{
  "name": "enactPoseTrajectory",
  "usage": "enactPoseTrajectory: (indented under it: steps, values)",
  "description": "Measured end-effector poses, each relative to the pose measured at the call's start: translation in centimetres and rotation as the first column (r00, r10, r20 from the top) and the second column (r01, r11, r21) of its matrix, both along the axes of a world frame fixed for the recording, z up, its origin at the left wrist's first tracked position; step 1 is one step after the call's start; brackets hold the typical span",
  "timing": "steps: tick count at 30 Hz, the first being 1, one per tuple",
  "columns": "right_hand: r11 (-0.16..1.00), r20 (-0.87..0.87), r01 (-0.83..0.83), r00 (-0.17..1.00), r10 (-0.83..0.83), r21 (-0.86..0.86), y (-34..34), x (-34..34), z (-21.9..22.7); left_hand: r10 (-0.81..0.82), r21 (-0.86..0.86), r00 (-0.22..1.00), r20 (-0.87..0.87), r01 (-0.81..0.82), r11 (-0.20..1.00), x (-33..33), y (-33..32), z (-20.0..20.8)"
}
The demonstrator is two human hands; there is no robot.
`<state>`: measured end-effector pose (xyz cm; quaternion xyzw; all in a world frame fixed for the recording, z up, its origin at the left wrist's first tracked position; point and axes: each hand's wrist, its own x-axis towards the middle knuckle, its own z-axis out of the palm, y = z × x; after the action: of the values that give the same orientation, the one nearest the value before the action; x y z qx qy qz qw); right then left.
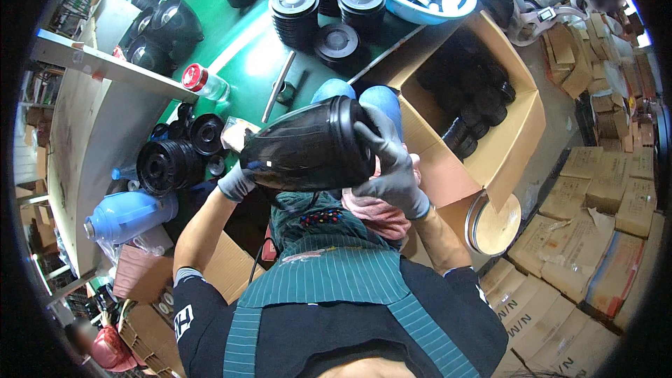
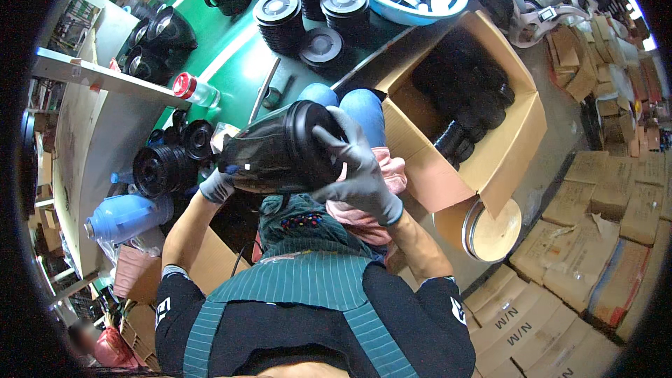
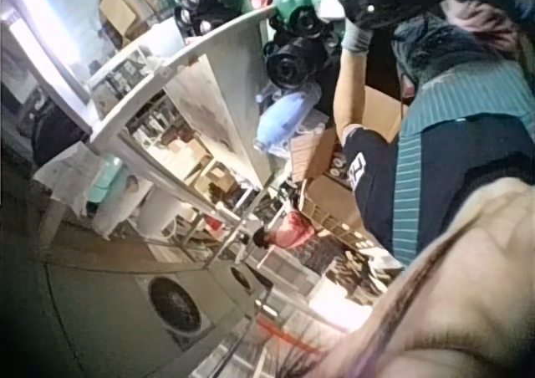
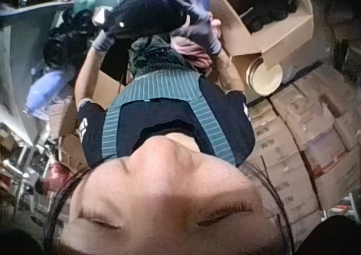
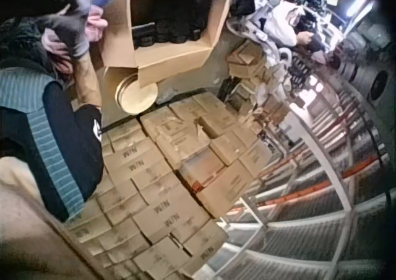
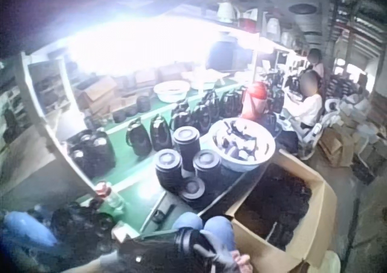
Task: The person repeatedly picks up black cylindrical containers, inserts a metal rod into the opening, and places the containers on a green workbench. The person handles the containers one at a time and continues the cycle throughout the clip.
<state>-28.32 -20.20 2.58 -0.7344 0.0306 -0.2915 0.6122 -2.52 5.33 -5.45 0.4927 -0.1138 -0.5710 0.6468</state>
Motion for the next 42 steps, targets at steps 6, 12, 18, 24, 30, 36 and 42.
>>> enactPoseTrajectory:
  steps: [6, 12, 18, 24, 30, 36, 42]
  values:
    - [0.955, -0.355, 0.229, 0.922, -0.152, 0.187, 0.3, -0.7, -0.1, 0.251, -0.248, -0.288, 0.924, 0.044, 0.968, -0.4, -4.7, 10.2]
    - [0.984, -0.418, 0.059, 0.908, 0.016, 0.166, -0.5, -2.6, 1.6, 0.250, -0.217, -0.405, 0.879, 0.128, 0.968, -0.6, -4.4, 13.2]
    - [0.989, -0.287, 0.068, 0.958, -0.028, 0.131, 0.2, -0.9, 1.2, 0.207, -0.153, -0.361, 0.910, 0.171, 0.973, -0.5, -4.8, 13.1]
    - [0.898, -0.481, -0.016, 0.840, 0.251, 0.440, -2.3, -0.2, 1.0, 0.133, 0.164, -0.602, 0.787, 0.412, 0.896, -1.5, -5.0, 16.0]
    - [0.999, -0.445, -0.005, 0.895, -0.011, -0.035, -2.1, -4.4, 1.5, 0.263, -0.107, 0.834, 0.485, -0.242, 0.964, 0.3, -1.4, 3.9]
    - [0.997, -0.095, 0.070, 0.993, -0.067, 0.026, 0.8, -0.1, 1.9, 0.237, -0.144, 0.646, 0.726, -0.195, 0.970, -0.5, -1.8, 1.1]
    - [0.760, -0.404, 0.048, 0.868, 0.290, 0.648, -1.3, -0.1, 2.9, 0.242, -0.183, -0.378, 0.894, 0.188, 0.965, 0.8, -5.0, 12.2]
